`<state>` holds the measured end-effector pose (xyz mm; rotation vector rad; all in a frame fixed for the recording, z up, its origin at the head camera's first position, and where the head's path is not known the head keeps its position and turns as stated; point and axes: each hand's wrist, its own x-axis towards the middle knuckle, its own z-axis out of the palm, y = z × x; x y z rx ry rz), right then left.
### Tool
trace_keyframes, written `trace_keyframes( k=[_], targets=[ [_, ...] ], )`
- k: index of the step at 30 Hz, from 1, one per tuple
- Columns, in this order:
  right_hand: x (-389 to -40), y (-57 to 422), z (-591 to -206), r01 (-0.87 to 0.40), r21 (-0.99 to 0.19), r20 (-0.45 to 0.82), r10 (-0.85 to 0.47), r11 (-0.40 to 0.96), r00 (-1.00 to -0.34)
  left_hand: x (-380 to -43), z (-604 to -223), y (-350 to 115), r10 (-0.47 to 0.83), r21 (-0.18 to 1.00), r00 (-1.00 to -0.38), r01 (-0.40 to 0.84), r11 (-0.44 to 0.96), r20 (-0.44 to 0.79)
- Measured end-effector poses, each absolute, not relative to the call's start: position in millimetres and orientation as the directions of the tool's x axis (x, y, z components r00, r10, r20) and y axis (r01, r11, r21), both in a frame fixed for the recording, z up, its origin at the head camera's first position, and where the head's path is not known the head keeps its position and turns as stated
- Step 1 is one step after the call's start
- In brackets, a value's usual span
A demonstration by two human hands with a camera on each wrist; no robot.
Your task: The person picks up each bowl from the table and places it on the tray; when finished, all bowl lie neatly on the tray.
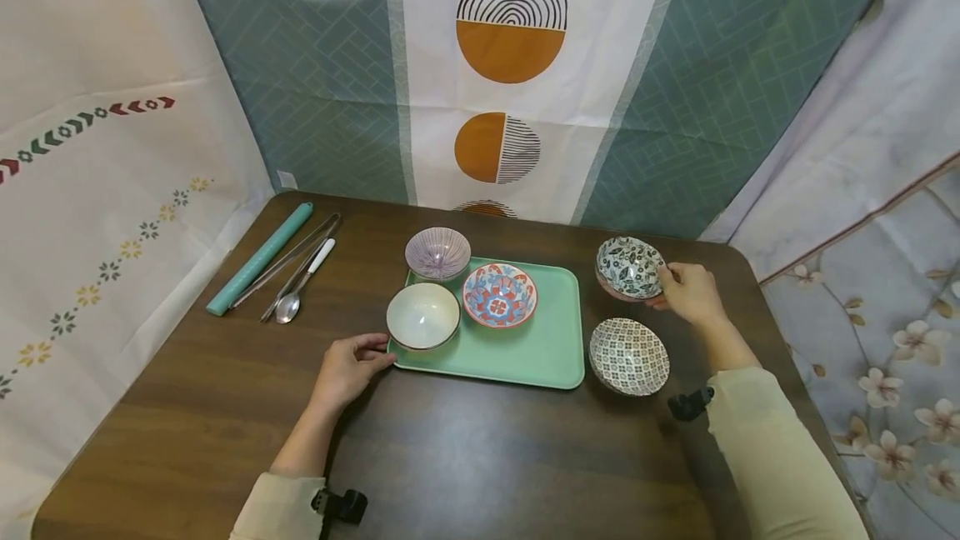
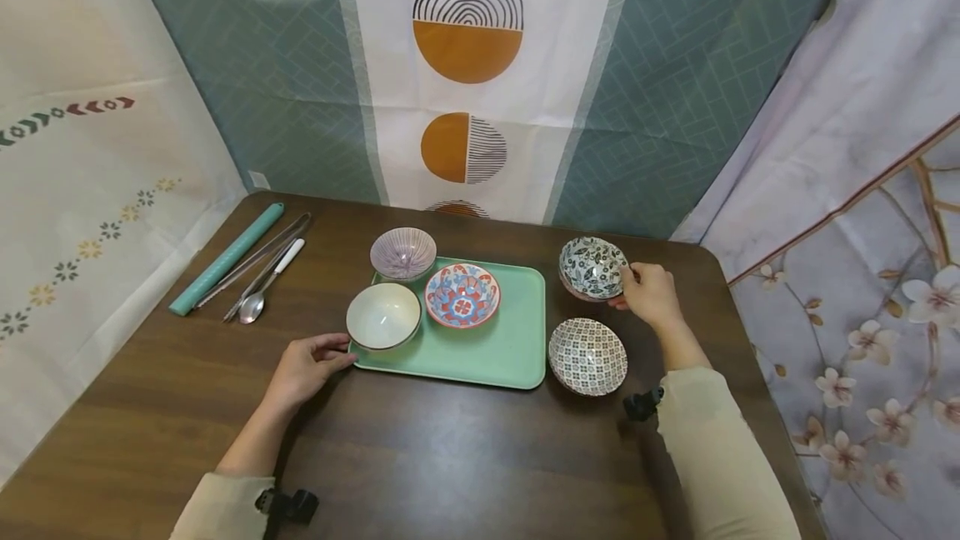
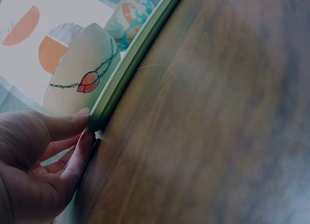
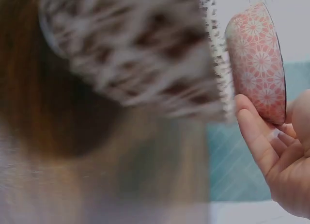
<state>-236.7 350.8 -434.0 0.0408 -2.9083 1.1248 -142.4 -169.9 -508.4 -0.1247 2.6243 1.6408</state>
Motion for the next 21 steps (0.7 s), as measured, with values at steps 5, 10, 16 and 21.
trace_keyframes(
  k=[5, 10, 16, 21],
  targets=[
    [-243.5, 330.7, -416.8, -0.032, -0.695, -0.025, -0.069, 0.718, -0.997, -140.7, -508.2, -171.8, -0.047, 0.894, -0.996, -0.09, 0.44, -0.078],
    [-250.0, 304.6, -414.7, 0.016, -0.727, -0.123, -0.108, 0.687, -0.987, -139.1, -508.3, -171.7, -0.044, 0.896, -0.996, -0.088, 0.434, -0.077],
    [-258.8, 272.8, -421.6, 0.091, -0.71, -0.23, -0.108, 0.698, -0.967, -139.6, -509.4, -172.3, -0.048, 0.895, -0.996, -0.09, 0.437, -0.077],
    [-265.3, 260.4, -428.5, 0.13, -0.699, -0.276, -0.098, 0.704, -0.956, -141.3, -509.1, -171.6, -0.039, 0.896, -0.997, -0.078, 0.437, -0.068]
  ],
)
